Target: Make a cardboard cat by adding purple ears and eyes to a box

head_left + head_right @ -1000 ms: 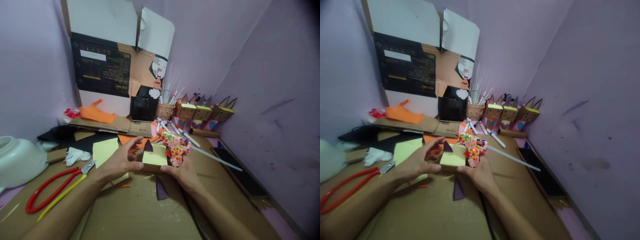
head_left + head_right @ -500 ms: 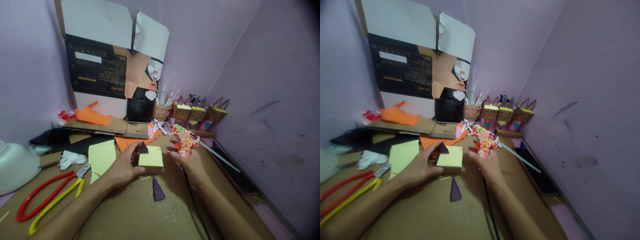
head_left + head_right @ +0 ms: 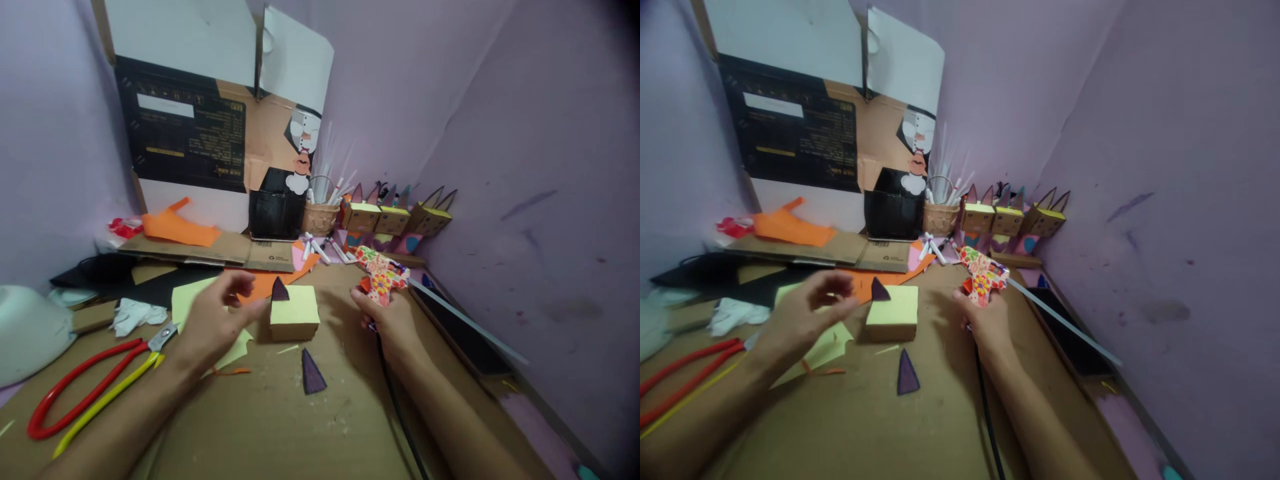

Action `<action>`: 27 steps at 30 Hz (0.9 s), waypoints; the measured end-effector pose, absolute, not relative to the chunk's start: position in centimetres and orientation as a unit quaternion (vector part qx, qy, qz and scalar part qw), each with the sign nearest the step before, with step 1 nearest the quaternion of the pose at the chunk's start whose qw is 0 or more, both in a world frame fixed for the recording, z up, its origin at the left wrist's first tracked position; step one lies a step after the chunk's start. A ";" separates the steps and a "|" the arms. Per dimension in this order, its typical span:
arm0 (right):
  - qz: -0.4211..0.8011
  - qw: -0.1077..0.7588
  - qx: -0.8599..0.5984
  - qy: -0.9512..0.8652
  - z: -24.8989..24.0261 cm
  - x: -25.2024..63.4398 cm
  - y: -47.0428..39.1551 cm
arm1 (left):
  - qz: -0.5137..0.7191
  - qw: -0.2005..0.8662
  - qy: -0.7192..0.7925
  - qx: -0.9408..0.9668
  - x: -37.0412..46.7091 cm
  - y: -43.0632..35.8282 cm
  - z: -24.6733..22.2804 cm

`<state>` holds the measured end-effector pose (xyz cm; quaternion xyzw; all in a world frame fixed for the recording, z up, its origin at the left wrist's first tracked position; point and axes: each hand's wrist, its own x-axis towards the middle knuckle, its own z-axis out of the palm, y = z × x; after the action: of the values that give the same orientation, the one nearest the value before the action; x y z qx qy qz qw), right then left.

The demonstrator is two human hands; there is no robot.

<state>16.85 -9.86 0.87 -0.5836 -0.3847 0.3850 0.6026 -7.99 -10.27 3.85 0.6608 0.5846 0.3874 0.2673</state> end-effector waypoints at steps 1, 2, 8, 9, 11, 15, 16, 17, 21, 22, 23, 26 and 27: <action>0.381 0.600 -0.583 -0.393 1.0 17.0 -10.0 | 0.423 0.192 0.607 0.645 -7.9 -10.9 4.1; 0.380 0.600 -0.581 -0.398 1.2 17.1 -10.2 | 0.442 0.124 0.607 0.648 -7.7 -11.7 4.2; 0.376 0.613 -0.570 -0.398 1.6 17.7 -10.8 | 0.182 0.121 0.451 0.865 -3.5 -15.7 2.6; 0.369 0.612 -0.568 -0.408 1.7 17.8 -10.9 | 0.119 0.115 0.492 0.855 -2.7 -15.9 2.3; 0.359 0.601 -0.564 -0.438 1.8 17.8 -11.1 | 0.035 0.101 0.549 0.829 -1.4 -16.1 1.9; 0.387 0.555 -0.560 -0.477 2.1 17.7 -11.5 | 0.011 0.109 0.574 0.812 -0.4 -16.0 1.8; 0.401 0.543 -0.559 -0.481 2.3 17.6 -11.6 | 0.021 0.119 0.576 0.809 -0.5 -16.0 1.9; 0.413 0.532 -0.557 -0.486 2.5 17.6 -11.7 | 0.036 0.131 0.576 0.806 -0.8 -16.1 1.9; 0.428 0.497 -0.555 -0.511 3.4 17.7 -11.9 | 0.201 0.132 0.569 0.786 -2.9 -15.9 2.4; 0.429 0.491 -0.553 -0.519 3.6 17.9 -12.0 | 0.251 0.117 0.581 0.765 -3.6 -15.5 2.7; 0.429 0.486 -0.551 -0.525 3.8 18.1 -12.1 | 0.287 0.104 0.607 0.734 -4.3 -15.0 3.0; 0.436 0.465 -0.546 -0.544 4.1 19.0 -12.2 | 0.276 0.154 0.670 0.672 -6.2 -12.6 3.9; 0.441 0.453 -0.543 -0.552 4.1 19.2 -12.2 | 0.249 0.210 0.665 0.672 -6.6 -11.7 4.0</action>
<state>19.17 -12.24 4.09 -0.5433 -0.5525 0.4408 0.4531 -6.61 -11.74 4.05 0.6721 0.6650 0.2486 0.2103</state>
